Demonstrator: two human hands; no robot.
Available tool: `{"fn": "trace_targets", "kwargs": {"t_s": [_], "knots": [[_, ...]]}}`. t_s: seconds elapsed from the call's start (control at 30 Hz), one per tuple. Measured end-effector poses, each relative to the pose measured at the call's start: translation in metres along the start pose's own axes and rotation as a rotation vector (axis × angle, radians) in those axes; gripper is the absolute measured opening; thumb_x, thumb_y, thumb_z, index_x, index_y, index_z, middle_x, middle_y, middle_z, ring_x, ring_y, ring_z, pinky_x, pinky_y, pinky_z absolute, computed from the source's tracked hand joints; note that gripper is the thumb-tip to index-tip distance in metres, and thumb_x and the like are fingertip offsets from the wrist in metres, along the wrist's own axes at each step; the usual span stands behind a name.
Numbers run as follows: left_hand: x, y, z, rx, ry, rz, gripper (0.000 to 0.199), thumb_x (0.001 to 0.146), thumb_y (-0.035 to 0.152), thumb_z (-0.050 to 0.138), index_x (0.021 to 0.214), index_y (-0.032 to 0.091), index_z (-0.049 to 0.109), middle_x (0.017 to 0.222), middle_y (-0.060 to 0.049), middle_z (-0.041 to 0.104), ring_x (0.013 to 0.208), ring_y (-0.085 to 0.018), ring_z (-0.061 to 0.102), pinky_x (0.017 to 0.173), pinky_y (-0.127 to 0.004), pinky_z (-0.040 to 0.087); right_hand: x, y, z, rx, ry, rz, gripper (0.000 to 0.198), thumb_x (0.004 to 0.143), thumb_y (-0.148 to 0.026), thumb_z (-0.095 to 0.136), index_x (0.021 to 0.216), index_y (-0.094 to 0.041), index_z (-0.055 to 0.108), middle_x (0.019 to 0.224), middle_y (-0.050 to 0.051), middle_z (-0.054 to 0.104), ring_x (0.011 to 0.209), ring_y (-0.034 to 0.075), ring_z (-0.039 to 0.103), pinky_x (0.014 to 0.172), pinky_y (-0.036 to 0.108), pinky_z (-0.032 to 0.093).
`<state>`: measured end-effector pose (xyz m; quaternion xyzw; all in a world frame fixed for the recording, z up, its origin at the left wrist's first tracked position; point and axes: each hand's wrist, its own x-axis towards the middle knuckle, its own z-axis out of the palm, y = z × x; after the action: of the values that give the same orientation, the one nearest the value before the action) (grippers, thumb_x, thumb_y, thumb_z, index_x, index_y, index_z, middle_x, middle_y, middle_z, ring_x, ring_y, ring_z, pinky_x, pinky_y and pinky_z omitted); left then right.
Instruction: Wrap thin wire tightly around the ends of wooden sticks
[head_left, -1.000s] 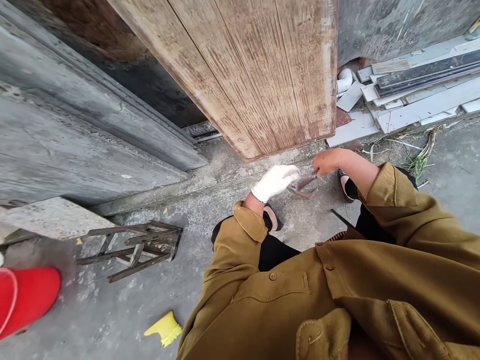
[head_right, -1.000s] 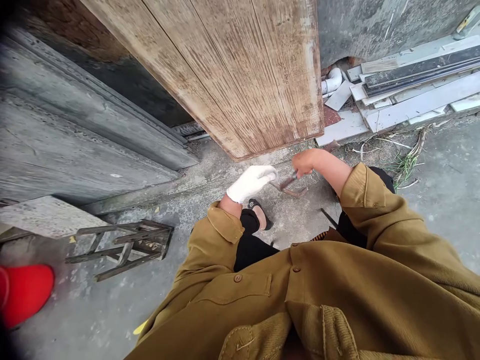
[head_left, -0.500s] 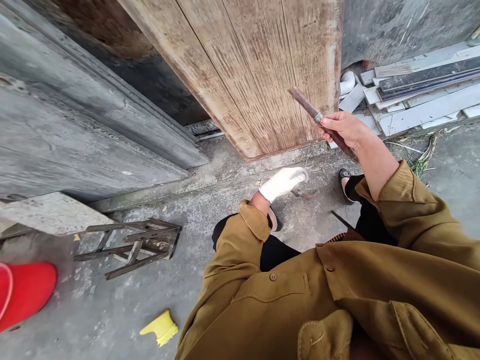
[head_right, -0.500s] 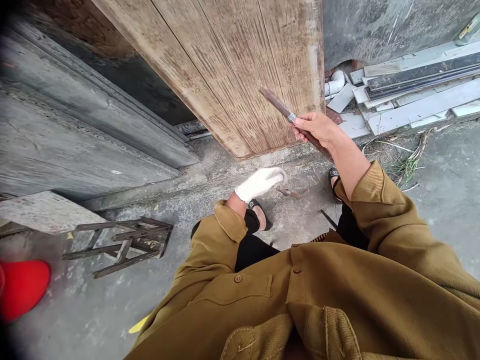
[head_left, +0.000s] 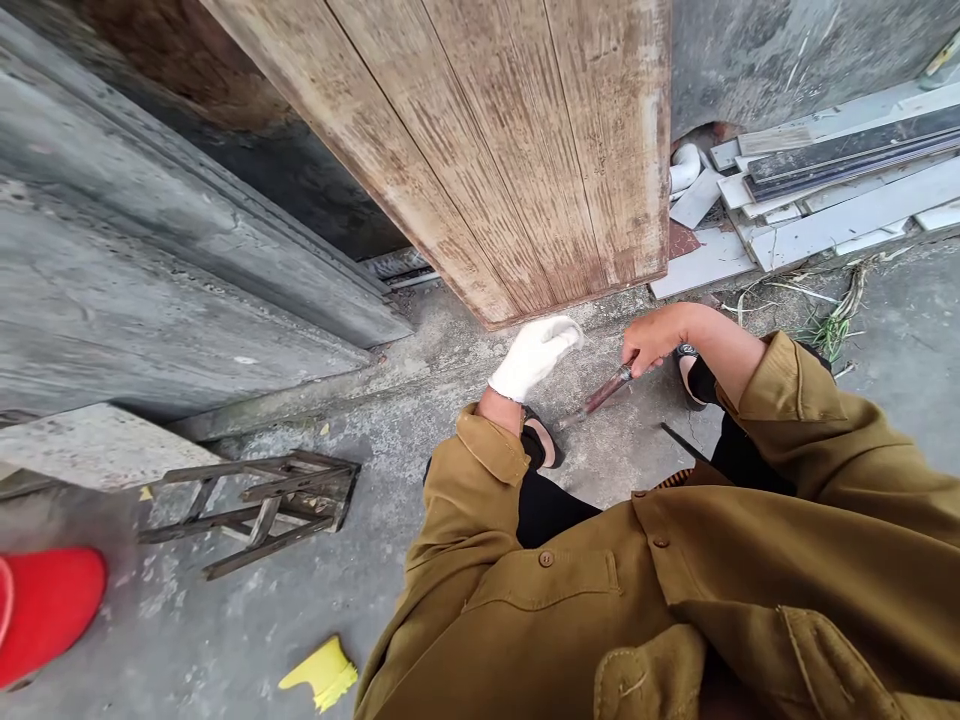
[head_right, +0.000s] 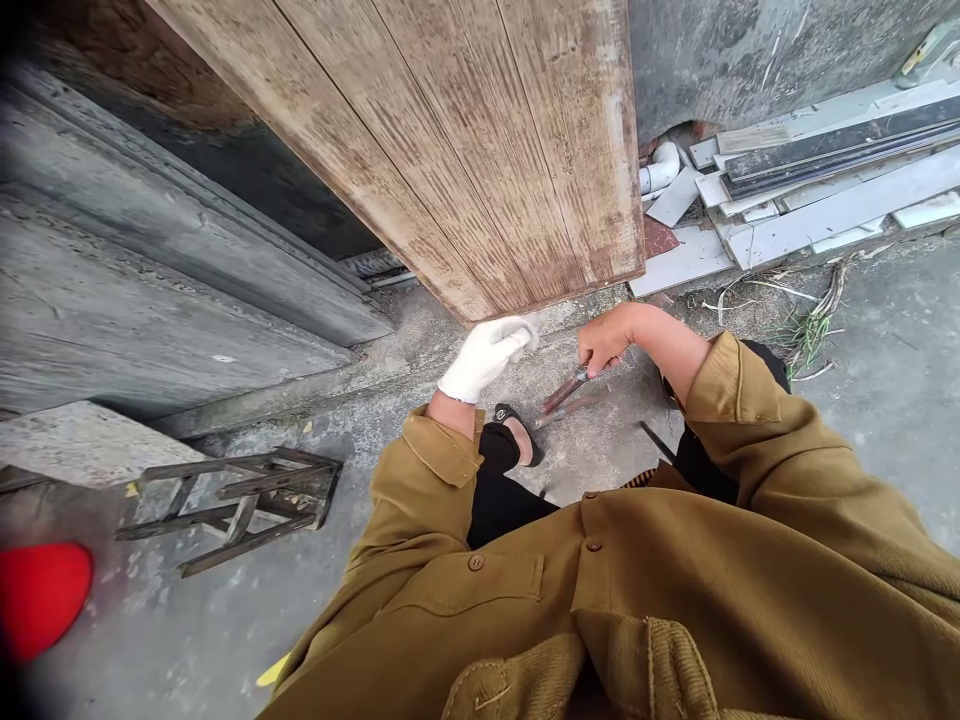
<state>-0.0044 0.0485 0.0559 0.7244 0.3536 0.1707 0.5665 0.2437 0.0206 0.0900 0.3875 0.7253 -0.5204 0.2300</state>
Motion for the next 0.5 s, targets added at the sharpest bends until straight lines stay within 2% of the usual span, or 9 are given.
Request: {"fn": "trace_targets", "kwargs": {"t_s": [0.07,0.13,0.2,0.27,0.3,0.37,0.43,0.5], "knots": [[0.001,-0.008,-0.006,0.013,0.105,-0.037,0.030,0.089,0.044,0.058,0.082,0.015,0.063,0.072,-0.001,0.059,0.059,-0.010,0.044,0.056,-0.023,0.036,-0.005,-0.001,-0.002,0.048,0.055,-0.096,0.017,0.091,-0.029,0.065,0.083,-0.016,0.072,0.064,-0.002,0.060,0.065,0.013,0.056,0.066,0.027,0.037],[0.003,-0.013,-0.009,0.022,0.202,-0.093,0.026,0.089,0.041,0.056,0.081,0.016,0.061,0.066,0.001,0.053,0.056,-0.010,0.041,0.054,-0.024,0.034,-0.011,0.000,-0.006,0.077,0.143,-0.130,0.020,0.092,-0.032,0.063,0.082,-0.017,0.071,0.066,-0.001,0.061,0.066,0.013,0.056,0.067,0.028,0.038],[0.005,-0.016,-0.008,0.047,0.256,-0.132,0.023,0.089,0.037,0.055,0.080,0.017,0.059,0.065,0.001,0.052,0.057,-0.011,0.041,0.055,-0.024,0.034,-0.017,0.003,-0.010,0.112,0.199,-0.162,0.023,0.092,-0.035,0.063,0.080,-0.017,0.070,0.067,-0.001,0.062,0.065,0.013,0.055,0.067,0.028,0.038],[0.007,-0.015,-0.004,0.097,0.253,-0.130,0.021,0.088,0.035,0.055,0.077,0.017,0.057,0.067,0.000,0.054,0.060,-0.012,0.044,0.059,-0.025,0.036,-0.021,0.007,-0.012,0.202,0.257,-0.221,0.023,0.091,-0.036,0.064,0.079,-0.017,0.069,0.068,0.000,0.062,0.065,0.012,0.055,0.067,0.027,0.040],[0.008,-0.015,0.000,0.128,0.217,-0.120,0.022,0.088,0.034,0.056,0.075,0.017,0.057,0.067,0.000,0.055,0.062,-0.012,0.045,0.059,-0.025,0.037,-0.022,0.009,-0.013,0.281,0.325,-0.251,0.023,0.091,-0.037,0.065,0.081,-0.017,0.069,0.070,0.000,0.063,0.066,0.012,0.055,0.067,0.027,0.041],[0.008,-0.012,0.011,0.148,0.068,-0.111,0.025,0.091,0.037,0.055,0.076,0.017,0.060,0.064,0.001,0.052,0.060,-0.012,0.044,0.058,-0.025,0.035,-0.023,0.012,-0.014,0.458,0.551,-0.257,0.022,0.093,-0.037,0.065,0.084,-0.017,0.069,0.073,0.000,0.064,0.066,0.012,0.054,0.067,0.026,0.043],[0.007,-0.009,0.024,0.082,-0.135,-0.113,0.031,0.095,0.043,0.053,0.085,0.016,0.065,0.062,0.002,0.050,0.056,-0.011,0.042,0.056,-0.024,0.032,-0.021,0.016,-0.015,0.567,0.779,-0.176,0.024,0.096,-0.037,0.061,0.085,-0.017,0.068,0.074,0.001,0.063,0.064,0.011,0.052,0.066,0.026,0.044],[0.006,-0.007,0.035,-0.040,-0.268,-0.092,0.035,0.096,0.048,0.054,0.090,0.015,0.066,0.064,0.003,0.051,0.055,-0.010,0.040,0.055,-0.023,0.032,-0.018,0.018,-0.016,0.527,0.888,-0.039,0.025,0.099,-0.035,0.057,0.086,-0.016,0.068,0.073,0.002,0.062,0.063,0.012,0.052,0.065,0.027,0.042]]}}
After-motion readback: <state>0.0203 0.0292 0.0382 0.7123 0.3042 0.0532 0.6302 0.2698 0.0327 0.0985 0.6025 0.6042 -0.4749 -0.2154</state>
